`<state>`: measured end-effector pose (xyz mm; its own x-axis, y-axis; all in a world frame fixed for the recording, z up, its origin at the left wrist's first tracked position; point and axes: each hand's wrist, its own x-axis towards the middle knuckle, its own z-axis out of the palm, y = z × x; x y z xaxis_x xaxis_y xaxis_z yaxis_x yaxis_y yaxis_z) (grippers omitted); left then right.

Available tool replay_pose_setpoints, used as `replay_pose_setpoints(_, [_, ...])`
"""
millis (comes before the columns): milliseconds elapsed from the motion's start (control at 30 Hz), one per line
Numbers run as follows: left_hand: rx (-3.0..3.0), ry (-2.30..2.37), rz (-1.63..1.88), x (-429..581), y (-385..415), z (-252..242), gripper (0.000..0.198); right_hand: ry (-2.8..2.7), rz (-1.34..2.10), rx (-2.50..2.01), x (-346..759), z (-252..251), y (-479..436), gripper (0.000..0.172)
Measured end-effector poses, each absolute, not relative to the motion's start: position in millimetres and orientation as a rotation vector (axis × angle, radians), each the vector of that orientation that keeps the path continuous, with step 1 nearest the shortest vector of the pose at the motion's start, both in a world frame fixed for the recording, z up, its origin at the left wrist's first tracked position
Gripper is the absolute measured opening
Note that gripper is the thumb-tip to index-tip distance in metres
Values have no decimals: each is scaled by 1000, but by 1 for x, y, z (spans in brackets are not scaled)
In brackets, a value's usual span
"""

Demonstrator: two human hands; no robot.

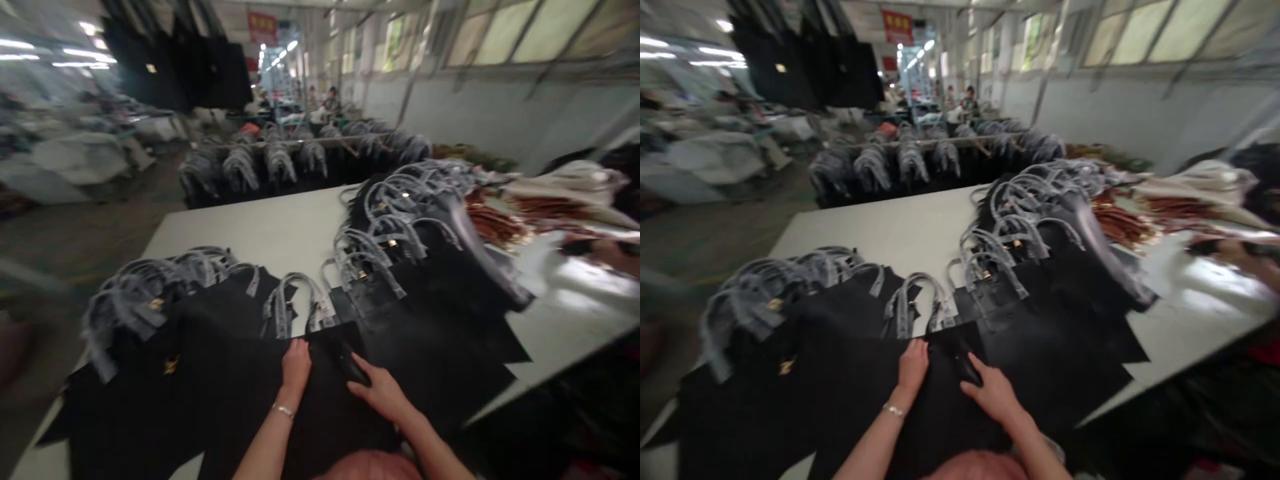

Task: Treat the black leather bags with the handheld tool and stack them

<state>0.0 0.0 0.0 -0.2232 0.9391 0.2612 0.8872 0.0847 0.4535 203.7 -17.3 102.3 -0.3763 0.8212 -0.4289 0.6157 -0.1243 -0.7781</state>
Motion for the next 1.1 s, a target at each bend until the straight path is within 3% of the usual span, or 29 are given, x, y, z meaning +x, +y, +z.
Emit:
replay_pose_setpoints(67, [1780, 2315, 669, -28, -10, -14, 15, -1940, 1483, -1643, 200, 85, -15, 60])
replay_pose_setpoints(133, [1707, 2310, 622, -35, -11, -21, 23, -1922, 1411, -1686, 206, 76, -16, 65])
replay_pose_setpoints(400, [1578, 2035, 716, -41, -3, -20, 18, -1820, 1326, -1794, 218, 76, -9, 69])
replay_pose_setpoints(600, [1448, 1876, 775, -41, -2, -28, 44, -1835, 1217, -1840, 210, 90, -2, 72])
replay_pose_setpoints(967, [1411, 1891, 727, -23, -11, -27, 58, -1609, 1067, -2164, 232, 106, 26, 79])
replay_pose_setpoints(1100, [1414, 1877, 706, -19, -12, -27, 63, -1693, 1349, -2047, 227, 110, 31, 77])
